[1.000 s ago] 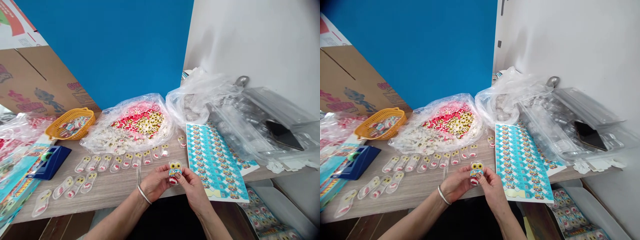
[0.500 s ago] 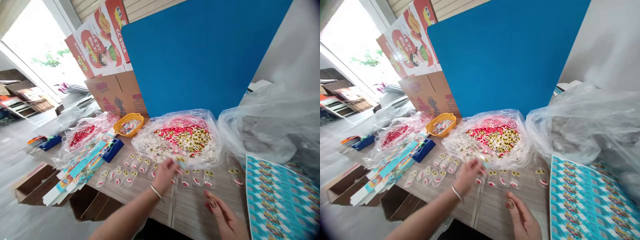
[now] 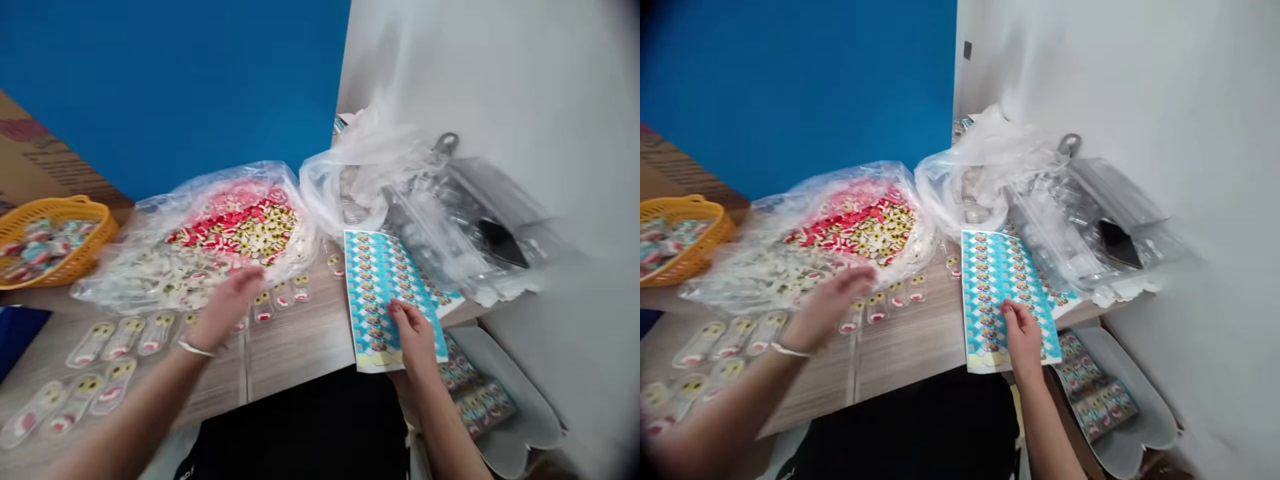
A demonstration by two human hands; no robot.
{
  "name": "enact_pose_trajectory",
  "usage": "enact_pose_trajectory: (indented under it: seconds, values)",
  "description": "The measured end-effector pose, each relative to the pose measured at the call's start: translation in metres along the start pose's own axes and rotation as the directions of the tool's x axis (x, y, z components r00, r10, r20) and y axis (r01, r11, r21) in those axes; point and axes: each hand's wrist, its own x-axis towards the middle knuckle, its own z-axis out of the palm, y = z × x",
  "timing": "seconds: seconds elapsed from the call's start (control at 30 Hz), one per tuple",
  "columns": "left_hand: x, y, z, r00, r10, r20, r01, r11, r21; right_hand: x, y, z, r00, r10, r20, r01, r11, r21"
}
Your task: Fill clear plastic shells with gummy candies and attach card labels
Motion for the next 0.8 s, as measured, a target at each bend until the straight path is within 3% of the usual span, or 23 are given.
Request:
enact_pose_trajectory:
  seconds: [0.03,0.07,0.13,0.17,0.23,0.33,0.5,0.57,0.67,0.73,0.8]
  values:
    - [-0.013,-0.014,0.037,0.993,-0.034,0.109,0.037,0.999,-0.023,0.0,0.005,-0.001,1.0,0.02,-0.006,-0.02,0.999,0.028]
    - [-0.027,-0.027,0.073,0.959,-0.093,0.268,0.122,0.988,-0.094,-0.001,0.009,-0.002,0.999,0.033,-0.013,-0.032,0.997,0.067]
    - [-0.052,-0.05,0.134,0.886,-0.201,0.417,0.308,0.929,-0.206,-0.003,0.013,-0.002,0.999,0.031,-0.032,-0.026,0.989,0.143]
    - [-0.062,-0.06,0.156,0.866,-0.221,0.449,0.34,0.918,-0.205,-0.004,0.014,-0.001,0.999,0.02,-0.048,-0.012,0.986,0.167]
    - [-0.081,-0.073,0.182,0.835,-0.26,0.485,0.385,0.905,-0.179,-0.006,0.015,0.002,0.995,-0.011,-0.101,0.03,0.983,0.18]
    - [-0.105,-0.082,0.185,0.788,-0.306,0.535,0.415,0.905,-0.094,-0.006,0.015,0.012,0.977,-0.083,-0.199,0.114,0.982,0.152]
    - [-0.117,-0.071,0.171,0.817,-0.344,0.463,0.436,0.894,-0.105,-0.007,0.018,0.019,0.96,-0.107,-0.257,0.152,0.975,0.162]
    - [-0.105,-0.064,0.17,0.866,-0.338,0.368,0.412,0.9,-0.141,-0.008,0.019,0.015,0.965,-0.077,-0.252,0.132,0.969,0.209]
    - [-0.076,-0.057,0.172,0.955,-0.259,0.144,0.289,0.923,-0.253,-0.008,0.02,0.007,0.971,-0.014,-0.238,0.08,0.96,0.269]
    - [-0.056,-0.055,0.177,0.966,-0.247,0.08,0.259,0.907,-0.332,-0.008,0.021,0.003,0.97,0.028,-0.24,0.05,0.95,0.31]
    - [-0.041,-0.053,0.183,0.961,-0.259,0.091,0.274,0.888,-0.369,-0.008,0.021,0.002,0.97,0.056,-0.238,0.031,0.937,0.347]
